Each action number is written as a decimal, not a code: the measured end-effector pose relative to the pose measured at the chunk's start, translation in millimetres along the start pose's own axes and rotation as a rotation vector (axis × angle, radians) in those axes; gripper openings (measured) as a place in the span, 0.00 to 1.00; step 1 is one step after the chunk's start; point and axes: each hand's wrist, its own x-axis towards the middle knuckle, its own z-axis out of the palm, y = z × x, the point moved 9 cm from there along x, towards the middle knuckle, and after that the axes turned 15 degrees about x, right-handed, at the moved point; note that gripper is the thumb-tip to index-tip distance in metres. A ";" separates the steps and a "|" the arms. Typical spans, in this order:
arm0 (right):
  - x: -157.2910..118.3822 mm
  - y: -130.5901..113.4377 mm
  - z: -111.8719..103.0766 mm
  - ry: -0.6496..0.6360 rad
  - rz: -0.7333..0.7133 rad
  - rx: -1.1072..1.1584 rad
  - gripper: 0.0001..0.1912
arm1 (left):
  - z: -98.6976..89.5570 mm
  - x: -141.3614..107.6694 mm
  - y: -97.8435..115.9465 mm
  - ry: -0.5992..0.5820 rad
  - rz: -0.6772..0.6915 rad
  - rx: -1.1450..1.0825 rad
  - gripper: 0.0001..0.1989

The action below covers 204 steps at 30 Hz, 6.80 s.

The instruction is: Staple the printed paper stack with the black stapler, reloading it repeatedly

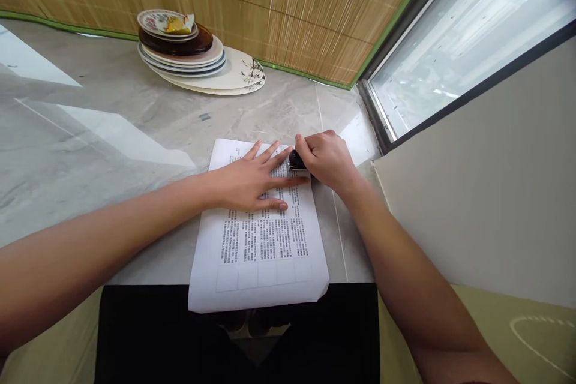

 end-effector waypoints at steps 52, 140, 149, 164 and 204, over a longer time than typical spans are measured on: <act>-7.9 -18.1 11.4 0.003 0.044 -0.110 0.32 | 1.9 -1.6 4.4 0.024 0.006 -0.032 0.36; 4.8 65.5 -26.4 0.040 0.212 0.173 0.19 | -22.4 -6.0 -38.8 0.275 -0.135 0.023 0.19; 1.0 77.5 -44.7 0.336 0.164 0.211 0.11 | -20.9 -8.2 -39.0 0.182 -0.119 -0.038 0.28; -25.7 -44.1 -2.7 -0.015 -0.439 0.356 0.21 | -16.1 -1.8 -81.9 0.364 -0.311 -0.272 0.16; -11.1 18.4 -43.4 0.259 -0.101 0.800 0.27 | -10.1 -10.9 -107.6 0.399 -0.476 -0.432 0.23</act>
